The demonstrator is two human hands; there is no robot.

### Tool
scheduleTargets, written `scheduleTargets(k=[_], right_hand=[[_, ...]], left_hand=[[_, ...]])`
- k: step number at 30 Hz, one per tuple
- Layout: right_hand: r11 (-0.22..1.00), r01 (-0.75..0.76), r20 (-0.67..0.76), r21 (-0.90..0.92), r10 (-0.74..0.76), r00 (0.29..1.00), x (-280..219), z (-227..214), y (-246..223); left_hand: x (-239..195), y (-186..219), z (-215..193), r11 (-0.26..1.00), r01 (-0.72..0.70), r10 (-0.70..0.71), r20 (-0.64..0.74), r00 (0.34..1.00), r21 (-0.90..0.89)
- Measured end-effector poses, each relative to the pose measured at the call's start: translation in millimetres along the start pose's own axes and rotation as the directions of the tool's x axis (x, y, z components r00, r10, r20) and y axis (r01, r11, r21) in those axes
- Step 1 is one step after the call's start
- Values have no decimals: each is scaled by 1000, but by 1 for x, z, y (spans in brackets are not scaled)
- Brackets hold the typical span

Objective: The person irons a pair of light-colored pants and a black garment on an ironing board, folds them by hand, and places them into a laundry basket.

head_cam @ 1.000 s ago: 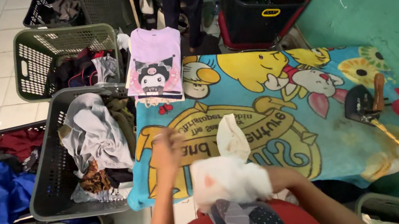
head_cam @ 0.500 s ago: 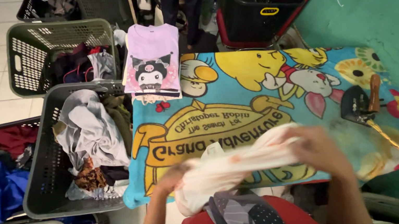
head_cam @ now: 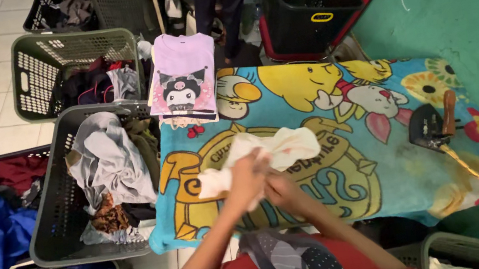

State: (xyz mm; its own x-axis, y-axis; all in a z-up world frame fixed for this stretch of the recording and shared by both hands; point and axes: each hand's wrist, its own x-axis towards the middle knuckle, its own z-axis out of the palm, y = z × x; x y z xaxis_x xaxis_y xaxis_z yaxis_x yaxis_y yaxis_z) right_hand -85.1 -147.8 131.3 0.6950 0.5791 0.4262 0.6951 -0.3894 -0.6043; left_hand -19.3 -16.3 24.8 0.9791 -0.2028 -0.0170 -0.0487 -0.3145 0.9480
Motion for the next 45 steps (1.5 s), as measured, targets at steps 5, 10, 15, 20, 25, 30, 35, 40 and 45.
scheduleTargets(k=[5,10,15,20,25,30,35,40,45], right_hand=[[974,-108,-98,198,129,987,38,1,3],[921,-167,-227,353,258,939,60,-9,20],[902,-164,-312,400,302,901,67,-32,28],[918,-185,-285,351,293,913,43,-39,21],[921,-201,-165,332,267,950,58,-15,19],[874,-264,-196,407,366,910,44,-33,29],[832,-344,-246,435,478,843,-24,-94,43],[814,-389,-507,432,576,641,-134,-190,39],[790,-611,-974,-47,100,205,-167,-250,-17]], left_hand=[[-34,104,42,791,-602,596,355,720,-106],[-38,130,46,820,-507,572,411,710,-266],[-53,137,57,826,-532,560,378,737,-187],[-46,134,48,794,-598,531,354,770,109],[-85,165,27,777,-402,603,758,249,-485],[-67,124,48,703,-473,706,602,373,-531],[53,-8,13,941,-335,335,17,942,49],[44,-108,-184,266,-298,21,-304,953,-917],[-13,-37,-242,852,-158,-184,-569,802,-499]])
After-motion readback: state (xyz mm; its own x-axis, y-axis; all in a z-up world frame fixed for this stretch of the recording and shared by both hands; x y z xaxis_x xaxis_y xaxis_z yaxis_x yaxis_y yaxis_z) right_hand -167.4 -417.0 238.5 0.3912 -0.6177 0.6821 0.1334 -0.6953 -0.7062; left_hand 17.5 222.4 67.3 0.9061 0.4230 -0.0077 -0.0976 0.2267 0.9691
